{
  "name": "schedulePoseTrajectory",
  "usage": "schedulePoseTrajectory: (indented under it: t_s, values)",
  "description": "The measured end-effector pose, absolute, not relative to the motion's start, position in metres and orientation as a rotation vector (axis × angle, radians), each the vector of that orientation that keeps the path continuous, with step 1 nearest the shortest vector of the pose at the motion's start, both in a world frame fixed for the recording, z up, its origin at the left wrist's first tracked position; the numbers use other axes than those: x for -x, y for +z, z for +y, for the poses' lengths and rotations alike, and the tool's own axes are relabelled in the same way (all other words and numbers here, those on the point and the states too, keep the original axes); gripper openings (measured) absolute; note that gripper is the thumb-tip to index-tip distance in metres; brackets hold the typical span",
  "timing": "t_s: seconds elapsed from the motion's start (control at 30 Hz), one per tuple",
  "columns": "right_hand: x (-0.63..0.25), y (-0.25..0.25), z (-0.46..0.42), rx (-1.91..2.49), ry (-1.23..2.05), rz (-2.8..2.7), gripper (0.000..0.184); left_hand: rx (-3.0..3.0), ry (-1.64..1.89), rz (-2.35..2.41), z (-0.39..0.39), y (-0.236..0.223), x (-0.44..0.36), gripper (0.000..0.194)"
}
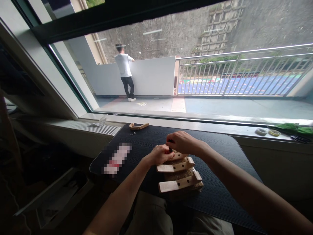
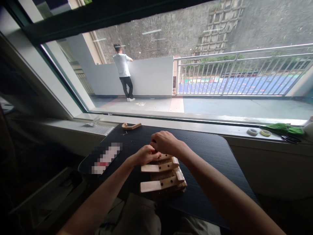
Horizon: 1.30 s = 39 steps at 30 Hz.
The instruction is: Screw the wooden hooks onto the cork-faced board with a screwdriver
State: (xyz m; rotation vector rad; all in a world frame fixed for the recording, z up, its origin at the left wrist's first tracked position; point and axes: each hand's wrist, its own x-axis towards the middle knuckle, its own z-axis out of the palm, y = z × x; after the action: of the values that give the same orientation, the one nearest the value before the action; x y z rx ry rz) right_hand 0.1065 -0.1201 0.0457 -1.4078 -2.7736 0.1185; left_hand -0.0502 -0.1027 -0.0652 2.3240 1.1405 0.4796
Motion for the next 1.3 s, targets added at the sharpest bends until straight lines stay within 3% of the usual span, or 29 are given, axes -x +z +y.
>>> schedulePoseTrajectory:
  t_s: [0.33,0.63,0.87,1.13,1.3]
  values:
    - [-0.108,0.057,-0.124,1.325,0.132,-2.834,0.02,-2.334,0.503,1.13,-0.103,-0.067,0.051,0.031]
    - [-0.113,0.042,-0.119,1.511,-0.008,-2.723,0.032,-2.373,0.51,1.128,-0.102,-0.063,0.048,0.033]
    - [-0.11,0.05,-0.12,1.343,0.076,-2.855,0.02,-2.377,0.502,1.139,-0.105,-0.064,0.049,0.029]
    - [-0.115,0.034,-0.116,1.503,-0.012,-2.754,0.034,-2.39,0.476,1.121,-0.102,-0.062,0.047,0.031]
    - [-0.119,0.046,-0.115,1.368,0.089,-2.859,0.023,-2.382,0.463,1.136,-0.105,-0.058,0.048,0.028]
